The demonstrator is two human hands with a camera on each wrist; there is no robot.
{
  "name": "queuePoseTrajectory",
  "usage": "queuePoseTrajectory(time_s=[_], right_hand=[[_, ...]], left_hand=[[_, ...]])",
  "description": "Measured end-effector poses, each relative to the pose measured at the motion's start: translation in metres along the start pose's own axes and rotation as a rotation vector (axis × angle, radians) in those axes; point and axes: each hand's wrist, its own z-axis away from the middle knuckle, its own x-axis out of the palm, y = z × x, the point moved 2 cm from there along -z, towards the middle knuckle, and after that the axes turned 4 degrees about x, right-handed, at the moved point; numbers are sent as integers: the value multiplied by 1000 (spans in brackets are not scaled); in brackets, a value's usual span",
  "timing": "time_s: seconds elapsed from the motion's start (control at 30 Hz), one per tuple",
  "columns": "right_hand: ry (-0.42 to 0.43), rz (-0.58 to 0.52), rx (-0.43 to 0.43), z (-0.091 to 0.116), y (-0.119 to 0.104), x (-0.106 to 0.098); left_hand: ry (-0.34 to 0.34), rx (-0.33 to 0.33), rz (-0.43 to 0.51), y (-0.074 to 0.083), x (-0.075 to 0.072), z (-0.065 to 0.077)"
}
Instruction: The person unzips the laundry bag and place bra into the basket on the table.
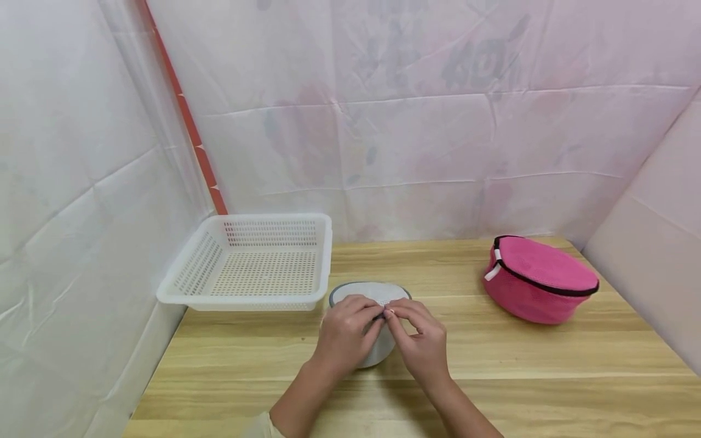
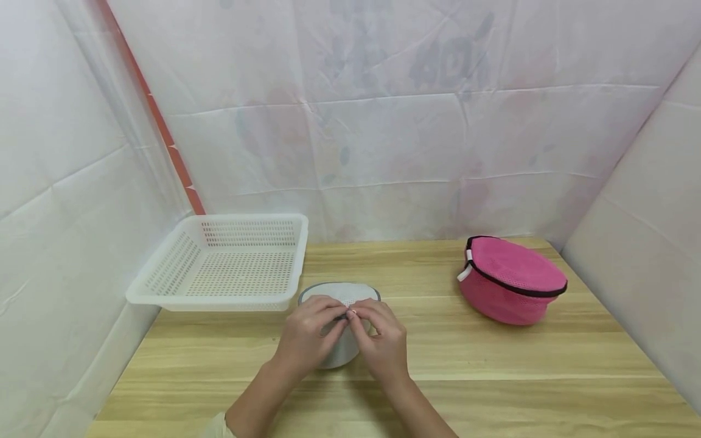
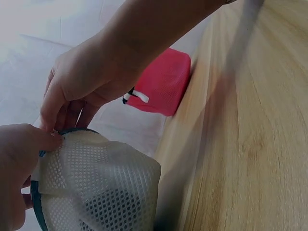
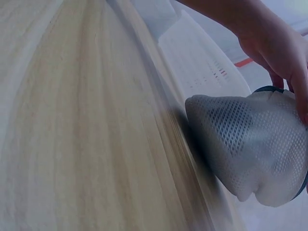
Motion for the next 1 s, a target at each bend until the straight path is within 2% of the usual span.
queuePoseTrajectory(time_s=[0.17,0.67,0.9,1.0], right_hand=[[17,22,-16,-1,1,0],[41,123,42,-2,15,-10],[35,125,69,9,43,-13],[37,130,63,11,46,-14]], left_hand=[[14,-8,25,0,0,1],[7,-61,80,-7,-2,4],[4,-79,92,-9,-2,5],[6,-73,86,-10,-2,4]])
